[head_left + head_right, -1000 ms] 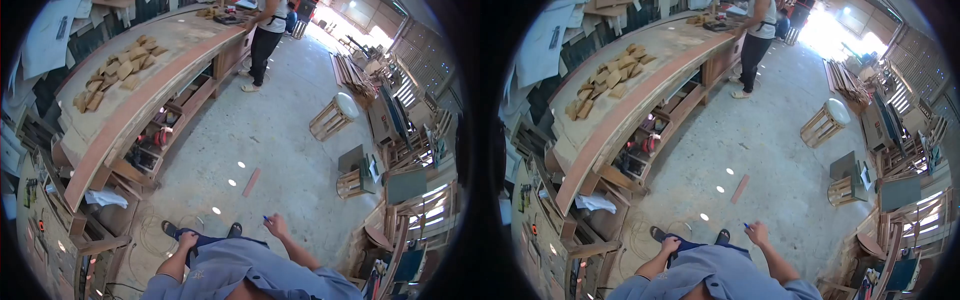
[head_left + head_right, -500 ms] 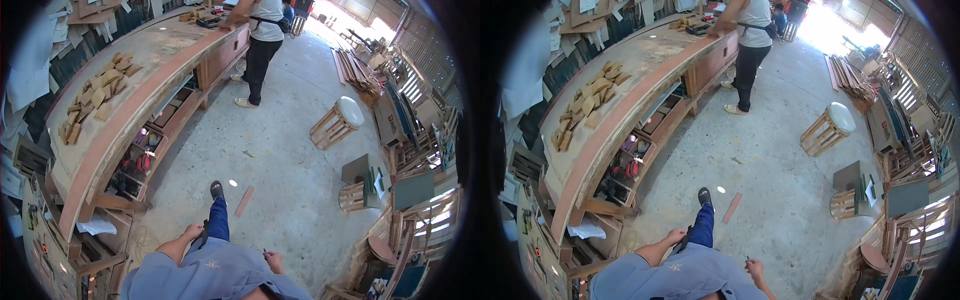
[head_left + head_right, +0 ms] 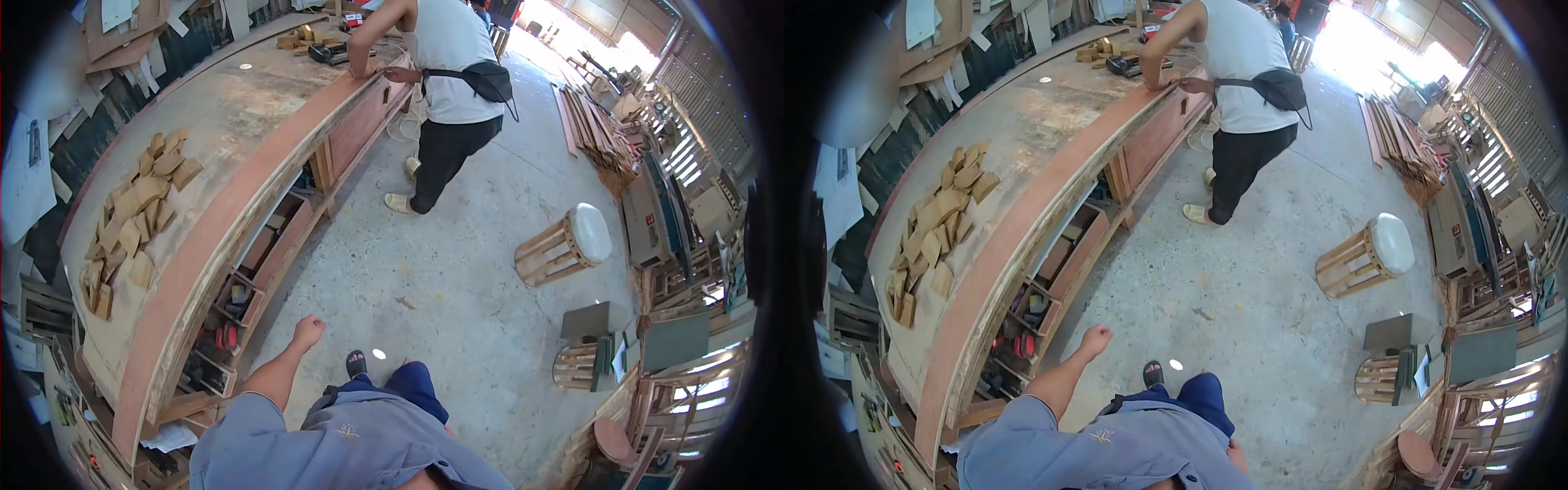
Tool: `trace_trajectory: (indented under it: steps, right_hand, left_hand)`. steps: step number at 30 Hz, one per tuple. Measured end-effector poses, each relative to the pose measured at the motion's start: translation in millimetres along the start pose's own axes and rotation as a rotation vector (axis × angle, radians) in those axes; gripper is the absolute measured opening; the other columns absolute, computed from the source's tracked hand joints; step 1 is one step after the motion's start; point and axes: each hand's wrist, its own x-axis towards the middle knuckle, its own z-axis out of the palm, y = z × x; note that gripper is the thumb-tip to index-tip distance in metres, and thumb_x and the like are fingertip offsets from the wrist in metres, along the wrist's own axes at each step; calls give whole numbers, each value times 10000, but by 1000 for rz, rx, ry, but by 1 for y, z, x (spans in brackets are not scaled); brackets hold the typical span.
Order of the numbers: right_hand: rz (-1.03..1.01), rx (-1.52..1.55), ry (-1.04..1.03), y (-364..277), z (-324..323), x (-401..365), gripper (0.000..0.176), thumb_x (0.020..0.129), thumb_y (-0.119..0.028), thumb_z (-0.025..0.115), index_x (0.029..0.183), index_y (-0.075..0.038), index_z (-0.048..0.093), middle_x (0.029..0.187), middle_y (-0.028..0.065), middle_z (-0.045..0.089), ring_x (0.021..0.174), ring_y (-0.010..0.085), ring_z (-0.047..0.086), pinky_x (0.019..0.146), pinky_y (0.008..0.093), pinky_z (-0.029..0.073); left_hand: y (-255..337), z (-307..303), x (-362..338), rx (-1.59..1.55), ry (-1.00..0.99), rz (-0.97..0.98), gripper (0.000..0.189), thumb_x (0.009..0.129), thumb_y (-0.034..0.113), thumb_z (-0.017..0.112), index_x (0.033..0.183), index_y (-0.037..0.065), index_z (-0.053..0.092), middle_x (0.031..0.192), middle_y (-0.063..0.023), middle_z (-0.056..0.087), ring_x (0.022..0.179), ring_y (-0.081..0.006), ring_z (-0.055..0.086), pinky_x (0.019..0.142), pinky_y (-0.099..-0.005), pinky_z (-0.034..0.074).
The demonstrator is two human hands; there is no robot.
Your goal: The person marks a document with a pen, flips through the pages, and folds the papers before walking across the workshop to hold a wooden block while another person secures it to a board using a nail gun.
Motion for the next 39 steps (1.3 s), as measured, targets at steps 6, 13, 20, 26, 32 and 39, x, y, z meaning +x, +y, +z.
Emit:
trace_trajectory:
  steps: [6, 13, 20, 26, 32, 39]
  right_hand:
    - [79, 261, -117, -112, -22, 33, 392, 969, -169, 572, 1335, -29, 565, 1205, 131, 675, 1141, 171, 616, 931, 316, 489]
    - [-150, -10, -28, -318, -43, 201, 270, 959, -159, 594, 1162, 16, 629, 1029, 104, 697, 943, 152, 626, 817, 289, 501]
    - [-102, -161, 68, -391, -66, 294, 227, 879, -166, 654, 1038, -3, 653, 918, 73, 679, 780, 127, 590, 707, 287, 491]
    - [11, -151, 109, -469, -50, 334, 155, 806, -183, 662, 825, -34, 698, 894, 68, 686, 774, 152, 605, 714, 307, 496]
    - [-353, -269, 363, -483, 18, 414, 130, 760, -147, 645, 780, -46, 725, 754, 81, 691, 716, 198, 643, 695, 365, 505]
    - [-362, -472, 332, -577, 98, 451, 112, 838, -115, 614, 828, -20, 672, 749, 75, 658, 653, 175, 596, 598, 332, 487]
  left_hand:
    - [29, 48, 70, 51, -213, -108, 346, 825, 372, 633, 982, 79, 727, 1032, -179, 712, 986, -376, 670, 849, -449, 531]
    - [51, 99, 110, 339, -593, -115, 384, 825, 389, 598, 1016, 82, 728, 1124, -194, 688, 1093, -390, 628, 922, -475, 506]
    - [267, 30, 257, 37, -176, 4, 386, 856, 365, 642, 1068, 46, 692, 1061, -190, 694, 999, -370, 662, 858, -447, 525]
    - [507, -67, 396, -543, -343, 486, 625, 947, 192, 668, 1466, 16, 368, 997, -63, 666, 918, -155, 634, 829, -328, 522]
    - [704, -168, 492, -962, -456, 702, 917, 871, 118, 669, 1559, -28, 81, 786, -68, 616, 601, -131, 577, 541, -292, 489]
    - [780, -209, 535, -1063, -531, 823, 948, 855, 140, 682, 1549, -52, 65, 831, -93, 658, 634, -143, 604, 560, -284, 502]
